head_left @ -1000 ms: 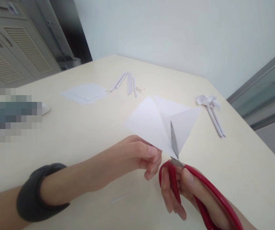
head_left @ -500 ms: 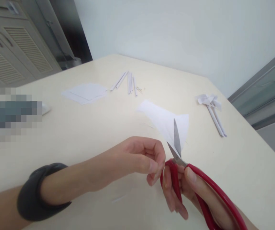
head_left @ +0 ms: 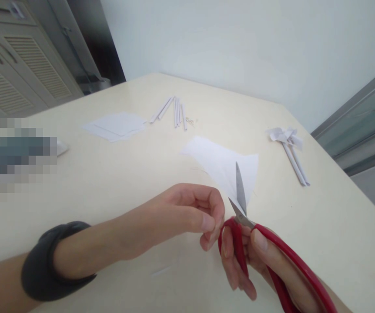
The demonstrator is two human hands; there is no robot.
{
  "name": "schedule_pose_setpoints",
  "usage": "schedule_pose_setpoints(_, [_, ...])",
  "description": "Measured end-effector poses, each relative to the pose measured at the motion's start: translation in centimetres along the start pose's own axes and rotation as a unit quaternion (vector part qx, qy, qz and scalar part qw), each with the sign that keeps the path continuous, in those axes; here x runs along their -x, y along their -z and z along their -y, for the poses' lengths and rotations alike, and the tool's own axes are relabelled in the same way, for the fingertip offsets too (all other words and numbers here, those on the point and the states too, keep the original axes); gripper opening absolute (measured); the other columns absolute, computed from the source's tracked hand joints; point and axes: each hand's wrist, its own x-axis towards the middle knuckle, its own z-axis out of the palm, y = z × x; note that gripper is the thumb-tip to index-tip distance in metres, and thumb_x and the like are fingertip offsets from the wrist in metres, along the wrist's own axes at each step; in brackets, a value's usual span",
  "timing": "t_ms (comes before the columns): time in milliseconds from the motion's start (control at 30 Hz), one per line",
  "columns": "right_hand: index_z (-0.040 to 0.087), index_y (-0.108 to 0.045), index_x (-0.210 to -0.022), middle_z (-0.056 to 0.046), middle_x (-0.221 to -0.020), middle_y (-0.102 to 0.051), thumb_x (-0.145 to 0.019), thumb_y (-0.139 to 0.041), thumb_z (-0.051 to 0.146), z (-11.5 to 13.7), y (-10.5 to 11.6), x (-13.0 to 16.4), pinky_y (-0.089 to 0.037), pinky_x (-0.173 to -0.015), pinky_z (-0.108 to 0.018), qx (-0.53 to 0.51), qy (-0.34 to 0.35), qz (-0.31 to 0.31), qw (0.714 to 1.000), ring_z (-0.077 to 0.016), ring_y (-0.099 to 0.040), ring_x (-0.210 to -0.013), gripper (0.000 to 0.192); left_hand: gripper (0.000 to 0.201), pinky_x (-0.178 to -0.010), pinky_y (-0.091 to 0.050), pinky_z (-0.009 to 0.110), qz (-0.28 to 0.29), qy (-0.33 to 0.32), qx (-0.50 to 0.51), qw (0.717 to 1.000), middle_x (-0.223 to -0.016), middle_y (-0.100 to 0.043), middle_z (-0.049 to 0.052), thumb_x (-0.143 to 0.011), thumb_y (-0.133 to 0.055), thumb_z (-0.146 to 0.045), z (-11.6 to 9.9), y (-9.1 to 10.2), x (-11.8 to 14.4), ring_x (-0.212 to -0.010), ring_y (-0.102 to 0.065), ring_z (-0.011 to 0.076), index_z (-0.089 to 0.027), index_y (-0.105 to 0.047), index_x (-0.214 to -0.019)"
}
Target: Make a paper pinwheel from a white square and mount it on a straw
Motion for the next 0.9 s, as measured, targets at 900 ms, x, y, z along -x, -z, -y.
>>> schedule_pose_setpoints(900, [0.019, -0.056, -0.068, -0.002, -0.059, -0.052, -0.094, -0.025, 0.054, -1.3, 0.1, 0.6, -0.043, -0.078, -0.035, 0.027, -0.02, -0.044, 0.998, -0.0162, -0.051, -0.061, 0.054, 0.017, -0.07, -0.041, 0.029, -0.169, 0.08, -0.052, 0.981, -0.064, -0.065, -0.002, -0.072, -0.066, -0.013, -0.9, -1.1, 0.2, -0.067, -0.057, 0.0142, -0.018, -0.062, -0.057])
